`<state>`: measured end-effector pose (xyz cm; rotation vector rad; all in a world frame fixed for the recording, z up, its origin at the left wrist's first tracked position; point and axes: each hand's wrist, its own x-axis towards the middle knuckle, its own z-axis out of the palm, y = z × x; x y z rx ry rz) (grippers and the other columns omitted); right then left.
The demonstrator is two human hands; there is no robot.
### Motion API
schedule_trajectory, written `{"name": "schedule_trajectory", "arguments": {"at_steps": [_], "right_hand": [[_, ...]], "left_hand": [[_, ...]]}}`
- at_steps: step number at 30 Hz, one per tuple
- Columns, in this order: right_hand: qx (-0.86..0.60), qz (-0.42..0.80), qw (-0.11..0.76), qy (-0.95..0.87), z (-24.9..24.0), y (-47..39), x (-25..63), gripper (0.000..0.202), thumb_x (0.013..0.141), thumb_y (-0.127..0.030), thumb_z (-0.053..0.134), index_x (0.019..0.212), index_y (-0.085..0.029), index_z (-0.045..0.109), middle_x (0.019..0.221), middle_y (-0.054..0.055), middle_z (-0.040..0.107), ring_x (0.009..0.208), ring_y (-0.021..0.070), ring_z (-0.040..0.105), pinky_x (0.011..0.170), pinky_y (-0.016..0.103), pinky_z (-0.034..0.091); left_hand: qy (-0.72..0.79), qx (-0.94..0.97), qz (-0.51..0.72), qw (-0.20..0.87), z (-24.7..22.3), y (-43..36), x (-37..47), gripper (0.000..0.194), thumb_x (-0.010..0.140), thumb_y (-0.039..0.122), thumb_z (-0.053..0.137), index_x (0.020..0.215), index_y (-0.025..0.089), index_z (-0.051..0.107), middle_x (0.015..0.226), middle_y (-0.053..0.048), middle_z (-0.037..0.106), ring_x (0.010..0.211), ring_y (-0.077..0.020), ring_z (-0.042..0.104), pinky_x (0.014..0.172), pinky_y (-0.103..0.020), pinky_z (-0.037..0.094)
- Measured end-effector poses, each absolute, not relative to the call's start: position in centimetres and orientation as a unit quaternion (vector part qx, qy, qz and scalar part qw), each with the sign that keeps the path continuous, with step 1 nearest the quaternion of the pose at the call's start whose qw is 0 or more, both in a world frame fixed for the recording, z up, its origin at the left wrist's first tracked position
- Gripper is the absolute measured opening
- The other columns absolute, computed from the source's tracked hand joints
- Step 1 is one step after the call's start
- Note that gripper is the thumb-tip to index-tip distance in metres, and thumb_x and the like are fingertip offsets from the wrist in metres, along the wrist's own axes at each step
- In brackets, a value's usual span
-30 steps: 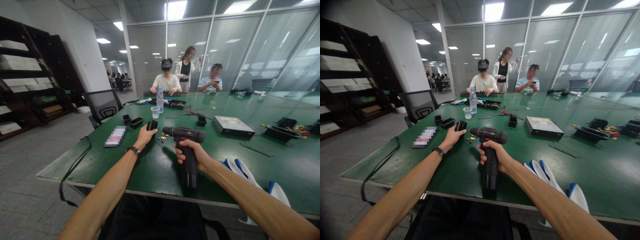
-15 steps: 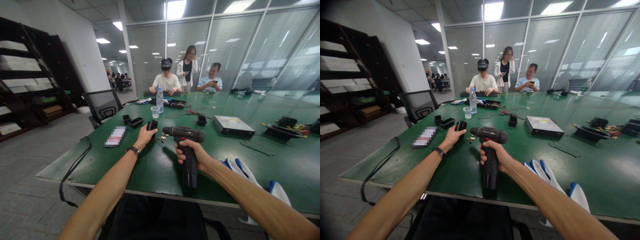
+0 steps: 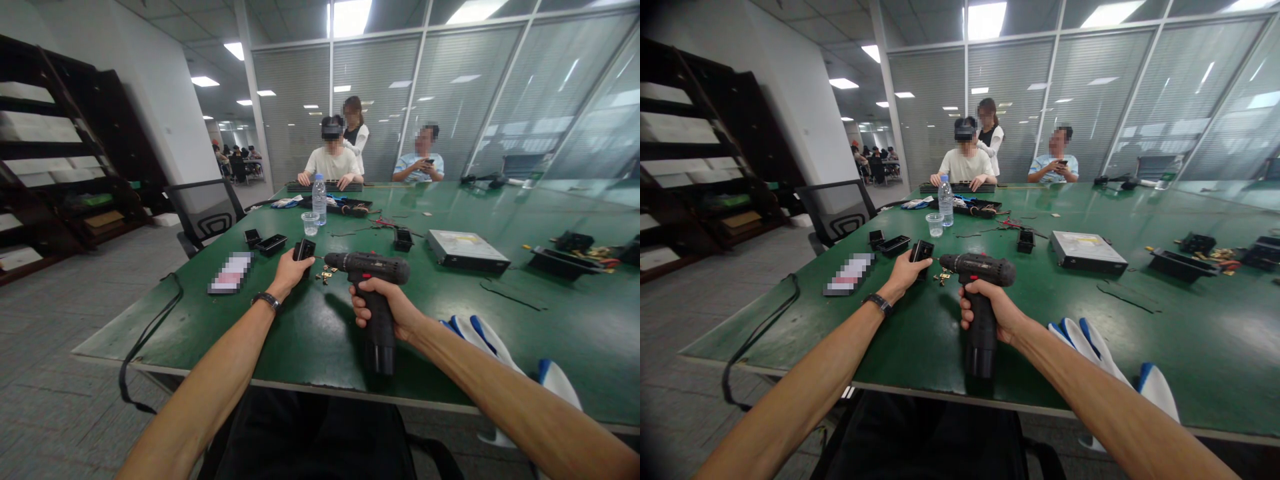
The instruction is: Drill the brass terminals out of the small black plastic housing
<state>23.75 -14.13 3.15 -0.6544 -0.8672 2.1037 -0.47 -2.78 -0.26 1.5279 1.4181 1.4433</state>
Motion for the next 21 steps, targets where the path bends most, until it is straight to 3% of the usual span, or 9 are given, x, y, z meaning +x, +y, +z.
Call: {"name": "schedule_trajectory", "arguments": {"at_steps": [21], "right_hand": [[-0.245,0.825,0.378,-0.341,2.97,-14.01,23.8,0.015,0.081,-0.026,0.056,0.086,-0.012,0.061,0.066,0.0,0.051,0.05,0.0105,0.046,0.054,0.028,0.046]], "left_hand": [[0.527,0.582,0.543,0.297,-0.8,-2.17,-0.7,0.046,0.063,0.044,0.077,0.097,0.014,0.069,0.086,-0.007,0.069,0.073,-0.0181,0.059,0.063,-0.027,0.045]]}}
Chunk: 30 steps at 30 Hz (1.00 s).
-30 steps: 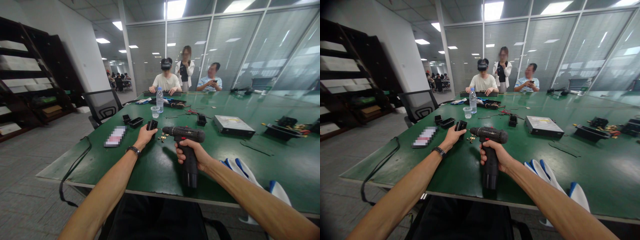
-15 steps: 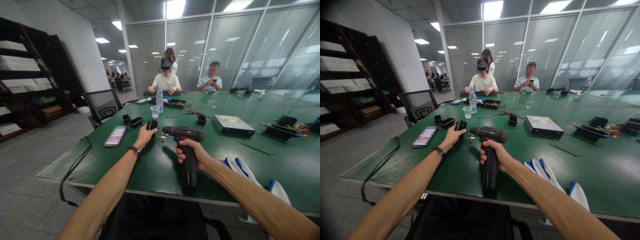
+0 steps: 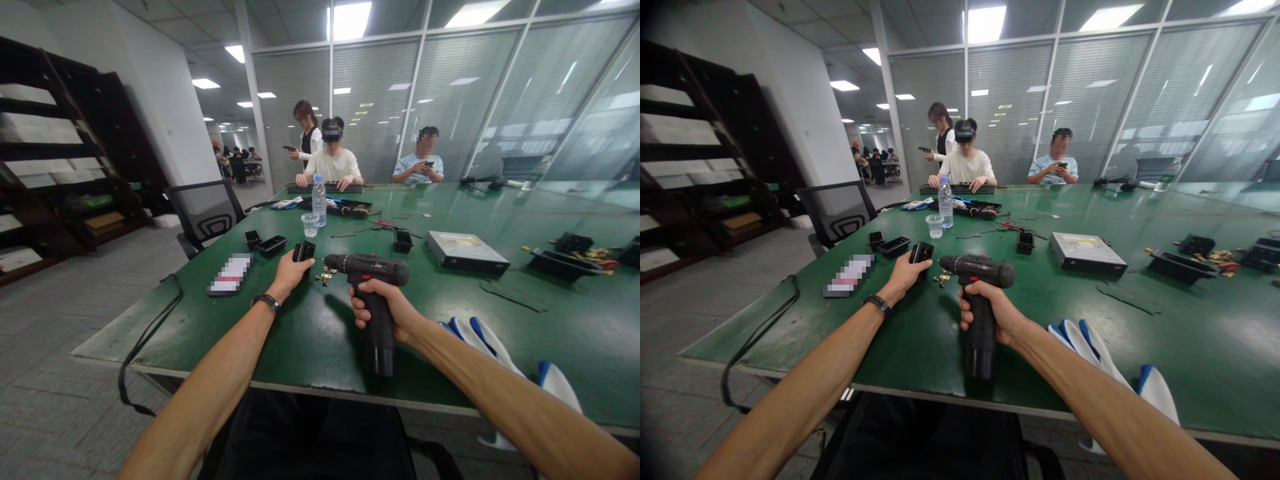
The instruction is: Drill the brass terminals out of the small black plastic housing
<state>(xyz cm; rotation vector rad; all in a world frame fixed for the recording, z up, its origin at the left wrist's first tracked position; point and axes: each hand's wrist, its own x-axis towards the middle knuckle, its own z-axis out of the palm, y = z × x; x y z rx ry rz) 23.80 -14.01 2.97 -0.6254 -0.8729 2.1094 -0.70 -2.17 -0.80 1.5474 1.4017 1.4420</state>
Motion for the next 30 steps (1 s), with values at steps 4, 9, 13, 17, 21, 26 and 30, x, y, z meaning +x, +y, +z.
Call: {"name": "schedule_trajectory", "arguments": {"at_steps": [4,9,13,17,21,26,30], "right_hand": [[-0.247,0.825,0.377,-0.342,2.92,-13.97,23.82,0.015,0.081,-0.026,0.057,0.086,-0.013,0.061,0.066,0.0,0.051,0.05,0.0107,0.046,0.054,0.029,0.046],[-0.251,0.823,0.378,-0.342,2.98,-14.02,23.81,0.014,0.081,-0.025,0.057,0.086,-0.013,0.061,0.065,-0.001,0.051,0.05,0.0105,0.046,0.054,0.029,0.046],[-0.252,0.823,0.377,-0.341,2.97,-13.95,23.82,0.015,0.08,-0.026,0.057,0.086,-0.013,0.061,0.065,0.0,0.052,0.05,0.0104,0.046,0.053,0.029,0.046],[-0.249,0.824,0.377,-0.341,2.85,-13.88,23.86,0.015,0.08,-0.026,0.058,0.086,-0.013,0.061,0.065,-0.001,0.051,0.051,0.0108,0.046,0.054,0.029,0.047],[-0.252,0.825,0.377,-0.338,2.79,-13.92,23.9,0.014,0.08,-0.027,0.058,0.086,-0.014,0.06,0.066,-0.001,0.051,0.051,0.0107,0.046,0.055,0.029,0.047],[-0.248,0.827,0.376,-0.335,2.88,-13.99,23.93,0.015,0.08,-0.027,0.058,0.087,-0.014,0.061,0.066,-0.001,0.052,0.051,0.0107,0.046,0.055,0.029,0.047],[-0.242,0.822,0.381,-0.347,2.91,-14.03,23.92,0.013,0.08,-0.026,0.058,0.084,-0.014,0.061,0.064,0.0,0.052,0.05,0.0109,0.046,0.054,0.028,0.047]], "left_hand": [[0.526,0.581,0.547,0.295,-0.82,-2.18,-0.71,0.045,0.063,0.044,0.077,0.096,0.014,0.069,0.086,-0.007,0.068,0.073,-0.0181,0.06,0.063,-0.027,0.045],[0.528,0.583,0.545,0.292,-0.46,-2.44,-0.61,0.044,0.063,0.043,0.077,0.096,0.014,0.069,0.087,-0.007,0.069,0.073,-0.0187,0.06,0.064,-0.028,0.046],[0.532,0.582,0.541,0.292,-0.25,-2.56,-0.54,0.045,0.063,0.043,0.077,0.096,0.014,0.069,0.087,-0.007,0.069,0.073,-0.0188,0.06,0.064,-0.028,0.046],[0.53,0.578,0.545,0.298,-0.42,-2.55,-0.58,0.045,0.062,0.043,0.078,0.096,0.015,0.069,0.086,-0.007,0.069,0.073,-0.0189,0.06,0.063,-0.027,0.045],[0.527,0.573,0.549,0.304,-0.56,-2.53,-0.59,0.044,0.063,0.043,0.077,0.096,0.015,0.069,0.086,-0.007,0.069,0.073,-0.0187,0.06,0.064,-0.027,0.045],[0.524,0.573,0.551,0.306,-0.38,-2.58,-0.48,0.044,0.062,0.042,0.078,0.096,0.015,0.069,0.087,-0.006,0.069,0.075,-0.019,0.06,0.068,-0.029,0.046],[0.529,0.569,0.555,0.3,-0.31,-2.57,-0.45,0.045,0.061,0.041,0.079,0.095,0.014,0.07,0.085,-0.006,0.069,0.074,-0.019,0.06,0.07,-0.029,0.046]]}}
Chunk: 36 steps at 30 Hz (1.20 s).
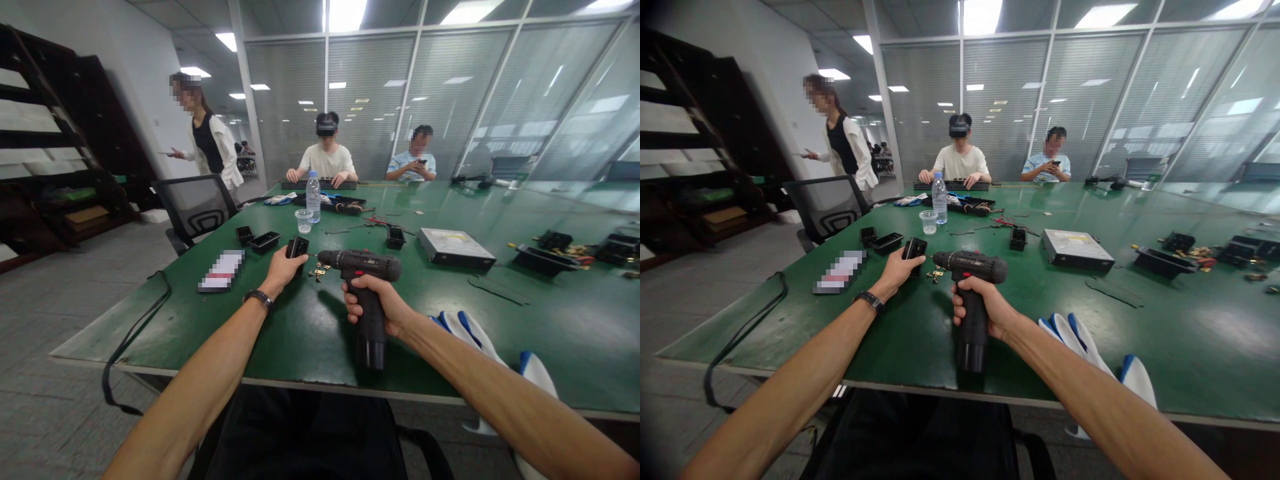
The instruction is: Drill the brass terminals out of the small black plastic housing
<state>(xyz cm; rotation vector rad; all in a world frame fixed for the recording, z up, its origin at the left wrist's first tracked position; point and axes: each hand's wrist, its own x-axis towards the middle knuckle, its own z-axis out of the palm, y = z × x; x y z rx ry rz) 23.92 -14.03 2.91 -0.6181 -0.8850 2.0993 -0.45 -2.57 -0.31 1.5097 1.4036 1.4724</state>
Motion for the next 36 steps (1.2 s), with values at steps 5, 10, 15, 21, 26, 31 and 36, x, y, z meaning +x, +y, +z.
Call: {"name": "schedule_trajectory", "arguments": {"at_steps": [5,10,15,21,26,31,36], "right_hand": [[-0.25,0.822,0.378,-0.344,2.87,-13.97,23.93,0.013,0.077,-0.026,0.06,0.084,-0.015,0.059,0.063,-0.001,0.052,0.05,0.0111,0.047,0.054,0.028,0.046],[-0.247,0.827,0.376,-0.339,3.04,-14.03,23.86,0.015,0.079,-0.027,0.058,0.086,-0.014,0.06,0.065,-0.001,0.052,0.05,0.0105,0.046,0.055,0.028,0.046],[-0.25,0.826,0.374,-0.338,3.13,-14.09,23.88,0.013,0.079,-0.026,0.059,0.085,-0.015,0.059,0.065,-0.001,0.052,0.05,0.0108,0.045,0.055,0.028,0.046],[-0.247,0.826,0.375,-0.341,3.1,-14.05,23.89,0.014,0.08,-0.026,0.058,0.086,-0.014,0.06,0.065,-0.001,0.051,0.051,0.0106,0.045,0.055,0.028,0.045],[-0.249,0.826,0.374,-0.341,2.97,-13.98,23.89,0.014,0.08,-0.026,0.058,0.085,-0.014,0.06,0.065,-0.001,0.051,0.051,0.0107,0.045,0.055,0.028,0.045],[-0.252,0.824,0.372,-0.344,2.97,-13.99,23.96,0.014,0.079,-0.027,0.059,0.085,-0.015,0.06,0.065,-0.001,0.051,0.051,0.0107,0.045,0.055,0.028,0.045],[-0.248,0.824,0.375,-0.345,3.1,-14.06,23.91,0.014,0.079,-0.026,0.059,0.085,-0.014,0.06,0.065,-0.001,0.051,0.051,0.0109,0.045,0.055,0.028,0.045]], "left_hand": [[0.524,0.568,0.556,0.306,-0.28,-2.54,-0.42,0.046,0.06,0.041,0.079,0.096,0.014,0.07,0.082,-0.005,0.069,0.071,-0.0181,0.059,0.07,-0.029,0.046],[0.525,0.569,0.557,0.302,-0.29,-2.51,-0.41,0.047,0.06,0.04,0.079,0.097,0.013,0.07,0.085,-0.006,0.069,0.074,-0.0185,0.06,0.07,-0.029,0.047],[0.525,0.572,0.55,0.308,-0.29,-2.5,-0.48,0.047,0.06,0.042,0.079,0.097,0.014,0.069,0.084,-0.006,0.069,0.072,-0.0178,0.059,0.066,-0.028,0.045],[0.525,0.564,0.55,0.321,-0.12,-2.71,-0.4,0.049,0.058,0.04,0.08,0.098,0.014,0.069,0.084,-0.006,0.069,0.071,-0.0178,0.059,0.065,-0.028,0.045],[0.52,0.562,0.557,0.321,-0.04,-2.86,-0.33,0.048,0.058,0.04,0.08,0.096,0.014,0.069,0.085,-0.006,0.069,0.071,-0.0178,0.058,0.066,-0.028,0.044],[0.521,0.553,0.565,0.322,-0.08,-2.88,-0.28,0.046,0.058,0.041,0.08,0.094,0.014,0.069,0.081,-0.005,0.068,0.07,-0.0173,0.057,0.067,-0.028,0.044],[0.52,0.561,0.561,0.317,-0.11,-2.77,-0.28,0.047,0.059,0.041,0.08,0.097,0.014,0.069,0.082,-0.005,0.068,0.07,-0.0171,0.057,0.066,-0.028,0.044]]}}
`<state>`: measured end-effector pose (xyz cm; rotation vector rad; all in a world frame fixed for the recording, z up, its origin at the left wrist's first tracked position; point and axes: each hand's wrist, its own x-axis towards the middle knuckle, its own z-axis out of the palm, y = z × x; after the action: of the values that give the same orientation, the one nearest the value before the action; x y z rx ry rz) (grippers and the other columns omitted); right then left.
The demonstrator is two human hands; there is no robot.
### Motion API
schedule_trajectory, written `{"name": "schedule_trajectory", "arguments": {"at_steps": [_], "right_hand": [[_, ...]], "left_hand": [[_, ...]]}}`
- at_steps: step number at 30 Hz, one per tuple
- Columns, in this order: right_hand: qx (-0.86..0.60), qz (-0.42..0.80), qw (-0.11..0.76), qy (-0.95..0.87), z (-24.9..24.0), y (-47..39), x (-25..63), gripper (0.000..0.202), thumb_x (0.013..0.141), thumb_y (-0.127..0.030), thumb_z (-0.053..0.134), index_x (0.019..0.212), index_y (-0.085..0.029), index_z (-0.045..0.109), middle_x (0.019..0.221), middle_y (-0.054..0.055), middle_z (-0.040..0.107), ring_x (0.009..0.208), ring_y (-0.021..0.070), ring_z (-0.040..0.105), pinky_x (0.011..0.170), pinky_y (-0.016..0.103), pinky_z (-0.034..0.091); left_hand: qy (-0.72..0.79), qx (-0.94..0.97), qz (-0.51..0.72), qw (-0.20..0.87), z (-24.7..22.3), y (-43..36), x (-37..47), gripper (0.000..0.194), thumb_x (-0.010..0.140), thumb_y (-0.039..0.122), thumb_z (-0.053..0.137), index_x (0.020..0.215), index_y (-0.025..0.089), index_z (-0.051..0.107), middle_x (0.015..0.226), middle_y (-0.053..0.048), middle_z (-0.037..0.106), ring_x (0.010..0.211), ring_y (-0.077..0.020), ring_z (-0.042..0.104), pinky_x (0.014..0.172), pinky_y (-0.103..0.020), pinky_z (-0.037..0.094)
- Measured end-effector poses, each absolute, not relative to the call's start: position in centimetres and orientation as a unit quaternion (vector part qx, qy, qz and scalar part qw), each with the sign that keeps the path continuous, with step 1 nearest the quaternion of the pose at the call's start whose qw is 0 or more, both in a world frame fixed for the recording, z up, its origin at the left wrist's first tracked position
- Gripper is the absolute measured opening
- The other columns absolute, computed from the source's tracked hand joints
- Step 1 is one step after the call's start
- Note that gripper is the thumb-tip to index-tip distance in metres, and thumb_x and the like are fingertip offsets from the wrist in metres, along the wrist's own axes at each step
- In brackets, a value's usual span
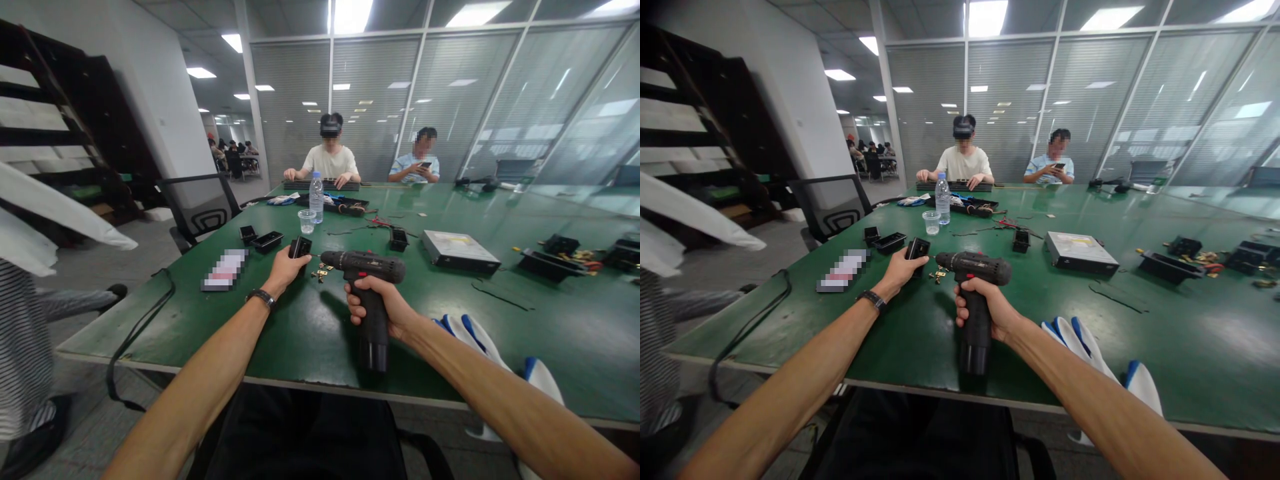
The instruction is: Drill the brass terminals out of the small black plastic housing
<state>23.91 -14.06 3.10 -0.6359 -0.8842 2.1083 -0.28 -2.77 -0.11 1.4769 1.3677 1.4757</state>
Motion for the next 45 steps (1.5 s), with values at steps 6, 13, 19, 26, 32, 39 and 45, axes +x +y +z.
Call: {"name": "schedule_trajectory", "arguments": {"at_steps": [6,13,19,26,32,39,45], "right_hand": [[-0.255,0.825,0.373,-0.341,3.0,-14.0,24.0,0.015,0.078,-0.027,0.059,0.087,-0.015,0.06,0.065,0.0,0.052,0.05,0.0113,0.046,0.055,0.029,0.046],[-0.257,0.813,0.375,-0.363,3.3,-14.1,24.2,0.016,0.079,-0.027,0.059,0.088,-0.014,0.061,0.066,0.0,0.054,0.05,0.0118,0.047,0.054,0.029,0.047],[-0.248,0.809,0.371,-0.382,3.6,-14.3,24.4,0.016,0.08,-0.026,0.058,0.09,-0.014,0.061,0.067,0.0,0.054,0.051,0.0119,0.049,0.054,0.029,0.048],[-0.252,0.81,0.374,-0.374,3.7,-14.4,24.3,0.015,0.081,-0.026,0.059,0.088,-0.014,0.062,0.065,0.001,0.055,0.051,0.0125,0.049,0.053,0.029,0.048],[-0.227,0.834,0.384,-0.326,3.6,-13.9,24.4,0.017,0.08,-0.027,0.059,0.088,-0.012,0.061,0.066,0.001,0.053,0.049,0.0103,0.045,0.051,0.026,0.046],[-0.238,0.824,0.385,-0.342,3.7,-14.2,24.2,0.017,0.079,-0.027,0.058,0.088,-0.012,0.061,0.067,0.001,0.053,0.05,0.0113,0.046,0.051,0.028,0.048],[-0.24,0.823,0.385,-0.343,3.9,-14.3,24.2,0.016,0.079,-0.026,0.058,0.087,-0.013,0.06,0.066,0.001,0.053,0.049,0.0111,0.045,0.05,0.027,0.046]], "left_hand": [[0.519,0.557,0.556,0.332,0.1,-2.9,-0.2,0.048,0.056,0.037,0.082,0.097,0.014,0.069,0.082,-0.005,0.068,0.071,-0.0172,0.058,0.067,-0.028,0.045],[0.508,0.575,0.548,0.333,0.4,-3.2,-0.4,0.048,0.056,0.035,0.082,0.097,0.014,0.069,0.086,-0.004,0.069,0.075,-0.0169,0.059,0.072,-0.028,0.046],[0.496,0.589,0.542,0.337,0.1,-3.0,-0.8,0.053,0.058,0.039,0.081,0.102,0.014,0.068,0.094,-0.005,0.069,0.079,-0.0178,0.06,0.071,-0.028,0.047],[0.49,0.582,0.552,0.341,0.3,-3.0,-0.7,0.051,0.059,0.039,0.08,0.102,0.014,0.067,0.095,-0.006,0.069,0.081,-0.0176,0.061,0.075,-0.03,0.049],[0.489,0.594,0.569,0.292,0.3,-3.2,-0.2,0.048,0.063,0.04,0.078,0.101,0.012,0.067,0.097,-0.007,0.069,0.084,-0.0188,0.061,0.073,-0.028,0.049],[0.493,0.585,0.575,0.289,0.2,-3.1,0.0,0.046,0.064,0.038,0.078,0.1,0.012,0.067,0.094,-0.007,0.069,0.082,-0.0187,0.061,0.074,-0.029,0.048],[0.494,0.586,0.576,0.284,0.4,-3.2,0.1,0.042,0.064,0.036,0.078,0.097,0.012,0.067,0.093,-0.007,0.069,0.083,-0.0193,0.061,0.074,-0.029,0.047]]}}
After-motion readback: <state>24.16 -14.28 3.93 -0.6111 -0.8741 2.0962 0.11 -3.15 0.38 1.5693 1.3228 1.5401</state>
